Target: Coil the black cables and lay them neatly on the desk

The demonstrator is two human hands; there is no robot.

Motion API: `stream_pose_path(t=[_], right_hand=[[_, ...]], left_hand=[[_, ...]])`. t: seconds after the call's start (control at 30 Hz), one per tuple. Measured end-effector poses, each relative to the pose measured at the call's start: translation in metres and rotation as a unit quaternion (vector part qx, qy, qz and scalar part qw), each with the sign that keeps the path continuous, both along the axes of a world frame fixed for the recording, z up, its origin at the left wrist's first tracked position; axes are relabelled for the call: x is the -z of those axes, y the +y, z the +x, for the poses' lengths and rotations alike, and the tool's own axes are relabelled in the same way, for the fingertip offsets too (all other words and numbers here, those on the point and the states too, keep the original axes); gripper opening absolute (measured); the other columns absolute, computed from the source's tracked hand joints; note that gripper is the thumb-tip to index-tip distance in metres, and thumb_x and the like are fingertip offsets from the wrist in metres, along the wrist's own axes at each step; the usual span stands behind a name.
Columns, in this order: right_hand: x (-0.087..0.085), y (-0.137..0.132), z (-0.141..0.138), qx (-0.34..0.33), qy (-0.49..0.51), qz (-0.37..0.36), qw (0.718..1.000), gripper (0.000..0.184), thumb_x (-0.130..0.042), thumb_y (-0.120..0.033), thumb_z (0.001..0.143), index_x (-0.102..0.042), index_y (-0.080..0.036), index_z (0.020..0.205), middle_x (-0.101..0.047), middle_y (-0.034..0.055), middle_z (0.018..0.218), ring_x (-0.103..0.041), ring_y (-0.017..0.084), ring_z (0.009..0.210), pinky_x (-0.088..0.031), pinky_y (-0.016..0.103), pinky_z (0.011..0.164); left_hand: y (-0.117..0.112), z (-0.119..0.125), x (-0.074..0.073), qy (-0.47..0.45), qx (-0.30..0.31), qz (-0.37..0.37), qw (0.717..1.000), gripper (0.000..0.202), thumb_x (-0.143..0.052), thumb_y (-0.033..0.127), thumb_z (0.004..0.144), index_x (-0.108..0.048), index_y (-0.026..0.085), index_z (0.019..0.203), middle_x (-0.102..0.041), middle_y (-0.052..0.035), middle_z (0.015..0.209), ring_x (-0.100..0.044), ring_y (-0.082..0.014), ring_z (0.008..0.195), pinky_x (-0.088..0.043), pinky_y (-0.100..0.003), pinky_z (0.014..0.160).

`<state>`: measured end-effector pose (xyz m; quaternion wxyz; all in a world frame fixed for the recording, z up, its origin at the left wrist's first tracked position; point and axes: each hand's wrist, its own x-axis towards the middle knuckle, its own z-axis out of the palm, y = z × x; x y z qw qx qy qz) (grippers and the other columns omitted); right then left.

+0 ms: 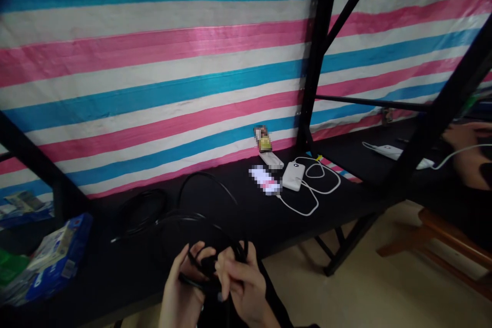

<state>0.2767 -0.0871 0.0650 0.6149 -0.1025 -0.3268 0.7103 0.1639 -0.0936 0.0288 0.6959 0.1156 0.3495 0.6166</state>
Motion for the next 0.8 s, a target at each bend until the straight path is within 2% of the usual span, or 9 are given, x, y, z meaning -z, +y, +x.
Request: stream_pose_path(t=[0.07,0.13,0.23,0.3,0.37,0.47,0.6,0.73,0.8], right_hand=[[0.007,0.007,0.000,-0.034,-0.042,-0.003,0.999,0.042,-0.070,-0.036,0.068,-0.042,-0.018,0.043,-0.027,-0.0089,0.030,-0.016,0.001,0.029,-0.009,0.019,0.034],[0.013,0.019,0.002,-0.023,-0.117,-0.023,0.993,0.044,-0.068,-0.042,0.071,-0.045,-0.017,0.043,-0.029,-0.0084,0.031,-0.021,0.001,0.026,-0.012,0.017,0.032],[0.020,0.040,0.001,0.058,-0.240,-0.071,0.966,0.042,-0.065,-0.048,0.075,-0.054,-0.015,0.052,-0.034,-0.0083,0.033,-0.038,0.004,0.027,-0.031,0.017,0.034],[0.023,0.053,-0.001,0.090,-0.285,-0.092,0.950,0.039,-0.066,-0.050,0.074,-0.059,-0.014,0.063,-0.037,-0.0090,0.035,-0.047,0.007,0.030,-0.041,0.020,0.040],[0.025,0.059,-0.004,0.088,-0.296,-0.105,0.945,0.039,-0.067,-0.052,0.073,-0.060,-0.014,0.077,-0.038,-0.0107,0.035,-0.049,0.009,0.030,-0.044,0.021,0.040],[0.022,0.059,-0.006,0.060,-0.267,-0.133,0.953,0.049,-0.068,-0.056,0.069,-0.057,-0.016,0.096,-0.032,-0.0147,0.032,-0.038,0.007,0.023,-0.037,0.018,0.031],[0.013,0.059,-0.004,0.044,-0.183,-0.184,0.965,0.053,-0.062,-0.067,0.066,-0.061,-0.018,0.086,-0.031,-0.0128,0.034,-0.020,0.000,0.025,-0.019,0.012,0.028],[0.008,0.065,0.001,0.104,-0.212,-0.263,0.935,0.049,-0.075,-0.061,0.054,-0.061,-0.019,0.074,-0.057,-0.0033,0.050,-0.025,0.000,0.027,-0.018,0.015,0.029],[0.008,0.063,0.003,0.114,-0.232,-0.282,0.924,0.049,-0.077,-0.060,0.051,-0.060,-0.019,0.073,-0.064,0.0001,0.059,-0.029,0.000,0.028,-0.020,0.016,0.029]], left_hand=[[0.001,-0.004,-0.004,0.018,-0.048,-0.009,0.999,0.029,-0.068,0.044,0.068,-0.057,0.017,0.065,-0.053,0.0020,0.049,-0.063,-0.0193,0.065,-0.049,-0.032,0.073],[0.005,-0.012,-0.005,0.082,-0.120,-0.018,0.989,0.039,-0.070,0.049,0.065,-0.051,0.018,0.053,-0.045,0.0039,0.040,-0.062,-0.0176,0.063,-0.049,-0.027,0.072],[0.014,-0.028,-0.007,0.175,-0.218,-0.025,0.960,0.037,-0.073,0.050,0.061,-0.054,0.018,0.062,-0.053,0.0063,0.049,-0.053,-0.0092,0.045,-0.048,-0.022,0.060],[0.019,-0.038,-0.012,0.201,-0.236,-0.025,0.950,0.038,-0.075,0.048,0.059,-0.056,0.019,0.074,-0.058,0.0081,0.057,-0.039,-0.0042,0.032,-0.046,-0.022,0.049],[0.024,-0.046,-0.016,0.227,-0.210,-0.028,0.950,0.041,-0.072,0.051,0.062,-0.058,0.019,0.083,-0.050,0.0100,0.046,-0.030,-0.0036,0.026,-0.042,-0.021,0.041],[0.030,-0.058,-0.019,0.282,-0.134,-0.018,0.950,0.051,-0.066,0.054,0.068,-0.056,0.019,0.104,-0.031,0.0128,0.032,-0.036,-0.0080,0.026,-0.040,-0.021,0.040],[0.035,-0.072,-0.011,0.340,-0.056,0.009,0.939,0.070,-0.067,0.053,0.067,-0.041,0.019,0.123,-0.043,0.0105,0.036,-0.049,-0.0146,0.034,-0.044,-0.024,0.041],[0.033,-0.074,0.000,0.354,-0.009,0.040,0.934,0.068,-0.067,0.048,0.070,-0.037,0.018,0.123,-0.049,0.0081,0.043,-0.054,-0.0155,0.040,-0.049,-0.027,0.049],[0.030,-0.068,-0.002,0.377,-0.025,0.049,0.925,0.065,-0.068,0.048,0.069,-0.040,0.019,0.120,-0.053,0.0061,0.049,-0.055,-0.0145,0.045,-0.050,-0.025,0.051]])
